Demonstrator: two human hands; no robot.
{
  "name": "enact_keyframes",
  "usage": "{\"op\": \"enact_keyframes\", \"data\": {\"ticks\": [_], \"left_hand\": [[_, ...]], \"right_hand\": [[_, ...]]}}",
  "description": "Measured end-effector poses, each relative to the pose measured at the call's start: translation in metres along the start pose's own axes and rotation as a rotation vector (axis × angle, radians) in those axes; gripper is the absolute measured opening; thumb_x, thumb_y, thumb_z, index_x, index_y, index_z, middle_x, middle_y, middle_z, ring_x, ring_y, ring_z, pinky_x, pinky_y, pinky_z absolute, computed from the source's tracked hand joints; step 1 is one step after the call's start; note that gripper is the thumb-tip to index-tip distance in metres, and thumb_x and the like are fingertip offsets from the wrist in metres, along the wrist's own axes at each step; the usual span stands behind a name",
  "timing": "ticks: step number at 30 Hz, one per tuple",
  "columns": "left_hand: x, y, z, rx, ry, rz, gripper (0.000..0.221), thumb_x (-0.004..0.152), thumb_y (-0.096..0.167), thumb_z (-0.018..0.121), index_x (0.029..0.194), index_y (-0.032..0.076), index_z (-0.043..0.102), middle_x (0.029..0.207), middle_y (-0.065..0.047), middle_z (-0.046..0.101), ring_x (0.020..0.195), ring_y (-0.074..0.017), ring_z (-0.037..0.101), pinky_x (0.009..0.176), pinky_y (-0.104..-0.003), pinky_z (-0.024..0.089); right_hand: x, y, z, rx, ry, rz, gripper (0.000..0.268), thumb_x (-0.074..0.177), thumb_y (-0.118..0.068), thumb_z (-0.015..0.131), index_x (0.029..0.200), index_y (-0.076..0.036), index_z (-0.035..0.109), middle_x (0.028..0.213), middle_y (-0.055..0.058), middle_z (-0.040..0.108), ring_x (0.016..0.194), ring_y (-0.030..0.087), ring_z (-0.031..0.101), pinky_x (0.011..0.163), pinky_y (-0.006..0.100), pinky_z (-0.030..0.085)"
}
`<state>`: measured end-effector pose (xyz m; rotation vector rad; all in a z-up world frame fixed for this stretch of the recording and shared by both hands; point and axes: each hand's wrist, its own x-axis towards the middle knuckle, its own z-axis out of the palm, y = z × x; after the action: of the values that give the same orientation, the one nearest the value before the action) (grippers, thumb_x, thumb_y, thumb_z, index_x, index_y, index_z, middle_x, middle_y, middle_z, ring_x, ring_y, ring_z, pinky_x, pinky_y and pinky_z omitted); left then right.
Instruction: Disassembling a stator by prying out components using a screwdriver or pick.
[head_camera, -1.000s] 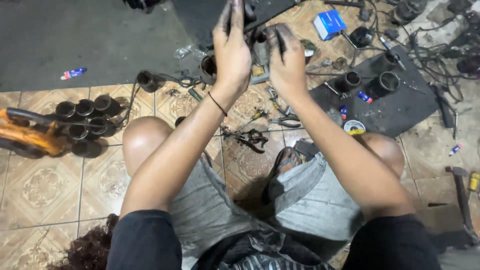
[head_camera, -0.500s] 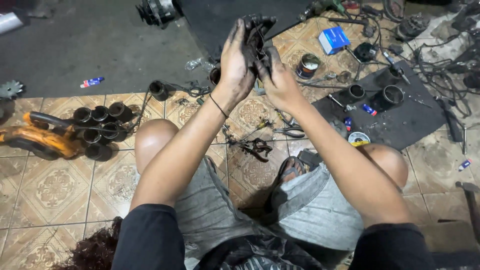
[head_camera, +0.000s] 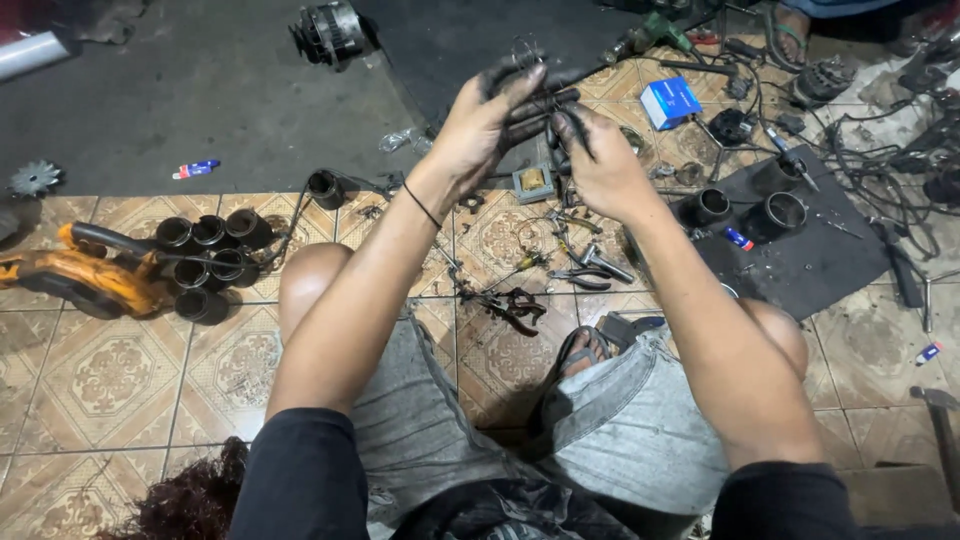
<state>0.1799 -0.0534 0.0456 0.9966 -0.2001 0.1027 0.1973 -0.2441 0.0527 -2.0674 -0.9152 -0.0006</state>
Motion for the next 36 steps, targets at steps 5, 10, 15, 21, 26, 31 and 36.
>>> {"op": "enact_keyframes", "data": {"ticks": [5,10,15,21,26,31,36], "left_hand": [[-0.019,0.033,0.016,0.300,-0.123,0.104,0.029,0.097,0.019,0.067,0.119,0.002,0.072,0.107,-0.012,0.079,0.100,-0.0157,0.077,0.092,-0.026,0.063],[-0.013,0.019,0.016,0.475,-0.001,0.405,0.018,0.097,0.012,0.067,0.108,0.000,0.074,0.094,-0.010,0.079,0.084,-0.0145,0.077,0.080,-0.025,0.064],[-0.016,0.025,0.020,0.710,0.124,0.643,0.014,0.093,0.004,0.069,0.105,0.002,0.077,0.089,-0.008,0.081,0.072,-0.0104,0.076,0.063,-0.021,0.061],[-0.012,0.028,0.017,0.860,0.242,0.741,0.012,0.092,0.008,0.072,0.101,0.006,0.080,0.072,-0.001,0.076,0.050,-0.0059,0.047,0.044,-0.023,0.030],[-0.010,0.020,0.022,0.886,0.280,0.708,0.015,0.091,0.011,0.072,0.103,0.005,0.078,0.084,-0.006,0.083,0.055,-0.0067,0.068,0.049,-0.020,0.049],[-0.010,0.031,0.008,0.943,0.334,0.704,0.012,0.090,0.010,0.073,0.098,0.007,0.081,0.070,0.000,0.078,0.045,-0.0040,0.046,0.039,-0.023,0.029],[-0.014,0.044,0.005,0.915,0.304,0.690,0.011,0.090,0.011,0.074,0.099,0.006,0.080,0.078,-0.004,0.082,0.054,-0.0048,0.068,0.045,-0.018,0.047]], "right_hand": [[-0.004,-0.008,0.002,0.083,-0.053,0.093,0.023,0.112,-0.011,0.042,0.093,-0.008,0.055,0.076,-0.002,0.053,0.061,0.008,0.045,0.052,0.025,0.038],[-0.005,-0.019,-0.005,-0.030,-0.132,0.129,0.035,0.111,-0.035,0.039,0.100,-0.007,0.056,0.077,0.002,0.056,0.066,0.012,0.050,0.056,0.030,0.043],[0.001,-0.014,-0.004,-0.066,-0.192,0.136,0.022,0.113,-0.014,0.040,0.096,-0.008,0.054,0.073,-0.001,0.051,0.058,0.009,0.046,0.047,0.025,0.042],[0.005,-0.031,0.003,0.023,-0.129,0.203,0.039,0.114,-0.034,0.040,0.087,-0.010,0.055,0.069,-0.002,0.052,0.057,0.008,0.047,0.049,0.026,0.042],[0.005,-0.007,0.029,-0.071,0.065,-0.074,0.021,0.099,-0.007,0.059,0.113,0.009,0.060,0.090,0.014,0.068,0.074,0.022,0.062,0.069,0.035,0.055],[0.003,-0.003,0.037,-0.128,0.138,-0.036,0.039,0.100,-0.017,0.050,0.135,-0.004,0.046,0.110,0.013,0.068,0.097,0.027,0.064,0.085,0.045,0.052],[0.001,0.014,0.037,-0.246,0.068,0.048,0.018,0.105,-0.006,0.044,0.109,-0.006,0.061,0.084,0.006,0.063,0.082,0.021,0.054,0.075,0.036,0.048]]}}
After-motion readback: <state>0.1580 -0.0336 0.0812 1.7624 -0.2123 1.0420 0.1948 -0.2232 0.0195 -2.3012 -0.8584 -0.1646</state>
